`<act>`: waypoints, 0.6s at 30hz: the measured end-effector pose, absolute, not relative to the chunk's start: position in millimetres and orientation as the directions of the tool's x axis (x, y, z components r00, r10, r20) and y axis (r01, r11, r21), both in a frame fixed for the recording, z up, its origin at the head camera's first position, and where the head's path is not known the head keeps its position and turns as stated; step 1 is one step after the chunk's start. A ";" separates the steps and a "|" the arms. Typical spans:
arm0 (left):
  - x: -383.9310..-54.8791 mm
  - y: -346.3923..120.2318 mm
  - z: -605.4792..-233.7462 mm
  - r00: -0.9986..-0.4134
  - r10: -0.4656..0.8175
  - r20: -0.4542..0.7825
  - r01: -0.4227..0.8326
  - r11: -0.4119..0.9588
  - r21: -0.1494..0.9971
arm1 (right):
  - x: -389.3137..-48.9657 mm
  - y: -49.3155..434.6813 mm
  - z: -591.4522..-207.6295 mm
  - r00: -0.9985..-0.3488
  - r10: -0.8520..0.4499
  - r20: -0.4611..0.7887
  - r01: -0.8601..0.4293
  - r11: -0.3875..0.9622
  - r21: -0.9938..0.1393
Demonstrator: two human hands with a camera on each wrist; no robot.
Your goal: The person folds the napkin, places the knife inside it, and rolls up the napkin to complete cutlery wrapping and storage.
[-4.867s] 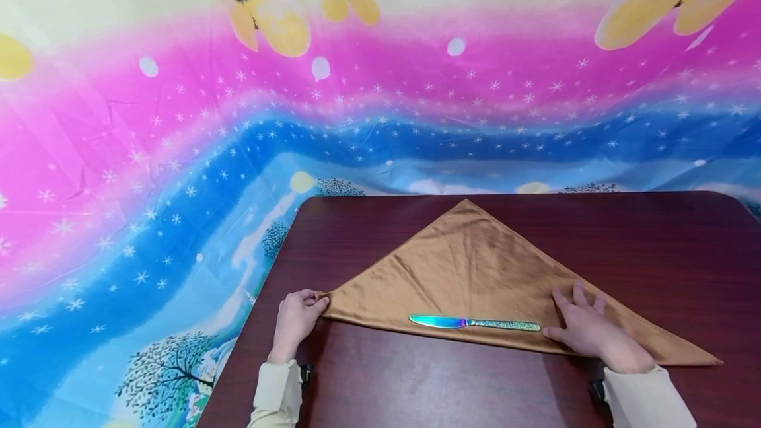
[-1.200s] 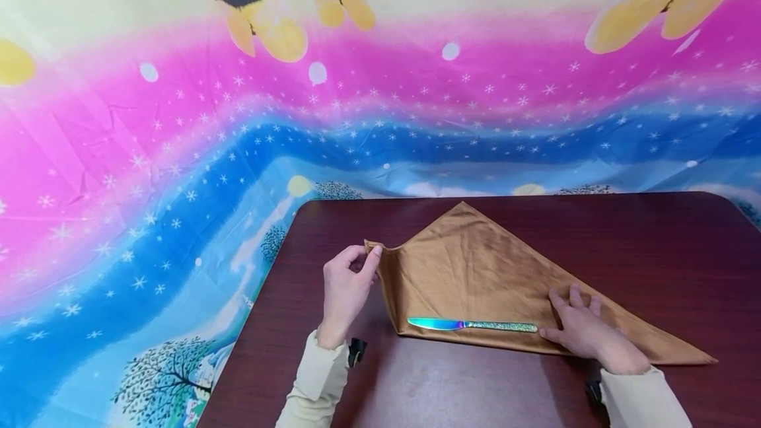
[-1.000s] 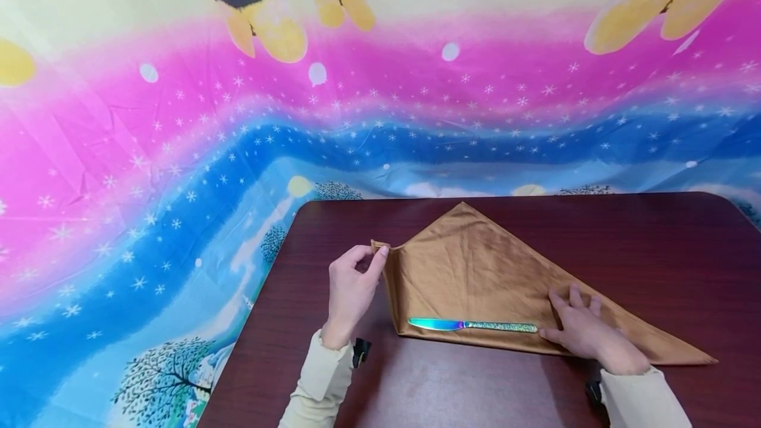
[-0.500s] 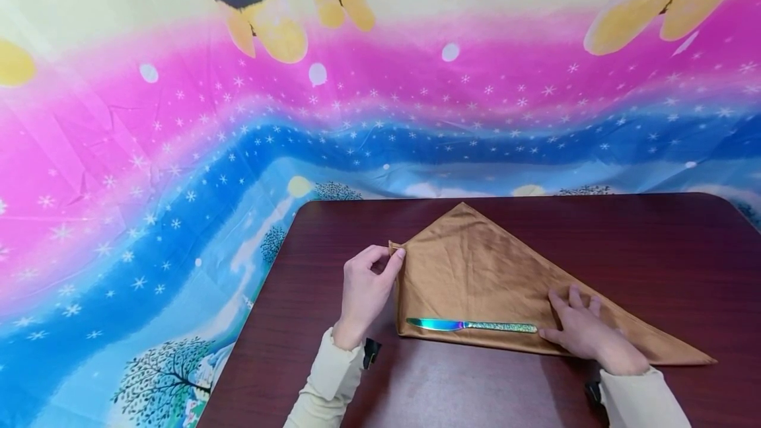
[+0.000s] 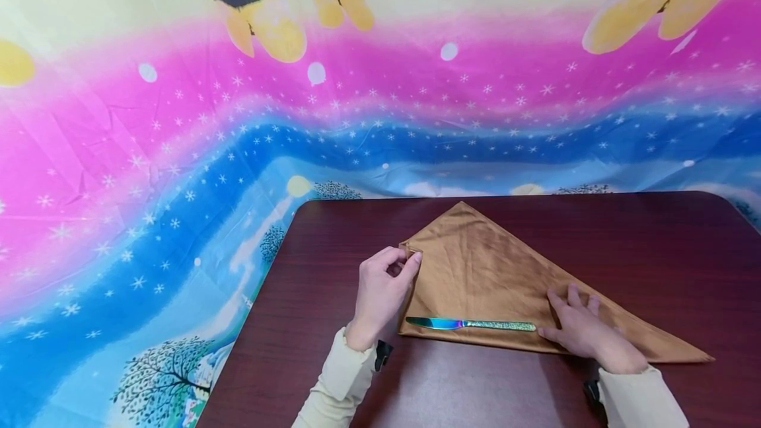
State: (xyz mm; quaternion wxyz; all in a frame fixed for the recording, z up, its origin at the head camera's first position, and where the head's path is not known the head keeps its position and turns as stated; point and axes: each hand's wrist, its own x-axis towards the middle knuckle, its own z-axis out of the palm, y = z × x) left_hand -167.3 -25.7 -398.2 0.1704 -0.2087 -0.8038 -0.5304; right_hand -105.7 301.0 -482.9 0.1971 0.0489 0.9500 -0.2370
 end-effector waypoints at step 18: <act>-157.2 5.1 -404.1 -0.814 0.292 0.502 0.577 0.311 0.755 | -105.6 301.3 -481.7 -0.914 -0.008 -0.405 0.187 0.879 -0.439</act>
